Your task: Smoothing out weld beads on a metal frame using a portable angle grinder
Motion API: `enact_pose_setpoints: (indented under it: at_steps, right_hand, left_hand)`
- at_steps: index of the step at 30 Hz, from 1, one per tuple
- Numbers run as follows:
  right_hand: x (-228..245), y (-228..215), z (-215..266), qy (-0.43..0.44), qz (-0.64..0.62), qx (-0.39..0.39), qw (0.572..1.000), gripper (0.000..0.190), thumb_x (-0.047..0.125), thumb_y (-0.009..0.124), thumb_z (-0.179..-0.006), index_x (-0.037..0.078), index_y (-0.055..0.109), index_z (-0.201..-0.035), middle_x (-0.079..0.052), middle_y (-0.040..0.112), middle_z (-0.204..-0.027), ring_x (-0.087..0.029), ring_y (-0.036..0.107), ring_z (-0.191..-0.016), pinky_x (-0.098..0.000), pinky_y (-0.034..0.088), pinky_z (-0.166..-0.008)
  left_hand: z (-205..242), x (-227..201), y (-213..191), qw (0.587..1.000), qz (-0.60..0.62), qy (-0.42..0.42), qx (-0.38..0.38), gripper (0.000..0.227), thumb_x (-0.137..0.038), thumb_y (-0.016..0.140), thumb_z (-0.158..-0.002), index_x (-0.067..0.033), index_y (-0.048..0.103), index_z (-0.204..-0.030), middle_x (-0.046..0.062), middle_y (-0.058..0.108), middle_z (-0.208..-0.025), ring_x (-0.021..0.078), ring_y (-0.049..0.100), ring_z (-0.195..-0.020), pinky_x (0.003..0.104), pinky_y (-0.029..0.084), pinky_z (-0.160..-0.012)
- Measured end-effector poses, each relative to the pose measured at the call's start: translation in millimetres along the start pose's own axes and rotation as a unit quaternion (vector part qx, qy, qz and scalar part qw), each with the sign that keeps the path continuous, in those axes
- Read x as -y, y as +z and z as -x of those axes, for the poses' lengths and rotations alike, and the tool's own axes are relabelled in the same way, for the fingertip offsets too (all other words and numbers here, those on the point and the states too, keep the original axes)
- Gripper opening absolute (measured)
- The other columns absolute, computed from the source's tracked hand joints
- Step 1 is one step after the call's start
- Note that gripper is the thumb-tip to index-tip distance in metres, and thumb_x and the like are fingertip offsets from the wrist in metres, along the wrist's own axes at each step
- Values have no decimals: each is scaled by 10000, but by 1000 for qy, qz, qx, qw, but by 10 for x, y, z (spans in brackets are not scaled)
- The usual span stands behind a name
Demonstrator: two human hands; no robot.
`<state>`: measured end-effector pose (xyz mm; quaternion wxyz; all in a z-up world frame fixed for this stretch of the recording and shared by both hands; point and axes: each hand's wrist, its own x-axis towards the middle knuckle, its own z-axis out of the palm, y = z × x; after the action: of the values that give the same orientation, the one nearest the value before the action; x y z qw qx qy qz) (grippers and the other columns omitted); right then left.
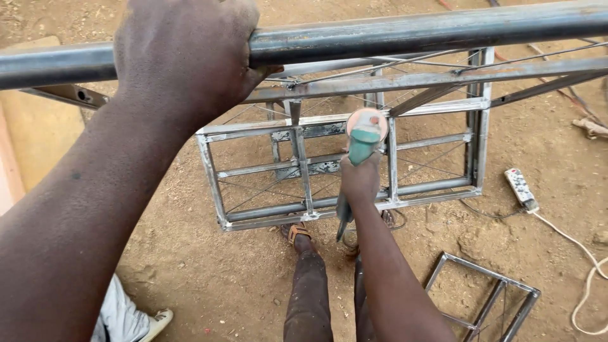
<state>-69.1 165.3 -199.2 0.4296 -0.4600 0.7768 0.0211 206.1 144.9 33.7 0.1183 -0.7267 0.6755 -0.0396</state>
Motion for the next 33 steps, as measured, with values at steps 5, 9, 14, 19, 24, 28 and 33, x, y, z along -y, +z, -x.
enact_pose_setpoints:
  at_steps: [5, 9, 14, 19, 24, 28, 33]
  right_hand:
    - [-251, -167, -85, -59, 19, 164, 984, 411, 320, 674, -911, 103, 474, -1197, -68, 596, -987, -197, 565, -786, -359, 498, -658]
    - [-295, -24, -82, 3, -54, 95, 994, 584, 378, 656, -938, 126, 388, -1392, -105, 644, -1108, -306, 651, -937, -460, 545, -775]
    - [-208, -3, 117, -6, -22, 118, 993, 416, 324, 647, -984, 135, 403, -1264, -88, 661, -1106, -268, 665, -887, -423, 596, -752]
    - [-126, 54, 198, -17, -61, 181, 981, 403, 262, 640, -993, 111, 424, -1298, -73, 624, -1022, -187, 599, -748, -334, 547, -617]
    - [-447, 127, -323, 38, -169, 7, 985, 881, 389, 685, -881, 48, 245, -1563, -165, 585, -1403, -365, 598, -1233, -475, 459, -992]
    - [-432, -164, -302, -48, -66, 85, 993, 514, 329, 727, -885, 84, 438, -1233, -104, 628, -1080, -274, 640, -966, -434, 521, -774]
    - [-417, -116, -396, -32, -117, 66, 990, 548, 335, 718, -844, 96, 441, -1251, -113, 631, -1073, -278, 623, -912, -445, 487, -752]
  left_hand:
    - [-40, -16, -42, 999, 13, -31, 36, 470, -710, 677, -966, -246, 746, -975, 70, 734, -856, 402, 736, -712, 530, 603, -438]
    - [-13, -27, -8, 1000, -9, -13, 12, 478, -722, 679, -964, -248, 745, -954, 68, 732, -824, 398, 732, -679, 520, 599, -440]
    - [33, -27, 48, 998, -49, -16, 28, 519, -755, 525, -1079, -279, 672, -933, 16, 743, -766, 357, 757, -614, 467, 550, -490]
    - [98, -42, -7, 998, -34, -15, 41, 519, -726, 552, -1040, -235, 649, -902, 7, 745, -807, 374, 744, -621, 503, 550, -498]
    - [115, -19, 116, 997, -69, -18, 4, 574, -835, 530, -1096, -302, 672, -938, -9, 732, -742, 329, 747, -596, 455, 555, -497]
    - [81, -45, 62, 999, -45, -29, -3, 459, -750, 625, -1008, -307, 702, -914, -3, 695, -714, 334, 715, -583, 455, 547, -444]
    - [109, -83, 20, 999, -37, -10, 30, 492, -695, 543, -1070, -243, 653, -911, -14, 740, -808, 347, 744, -623, 485, 539, -488]
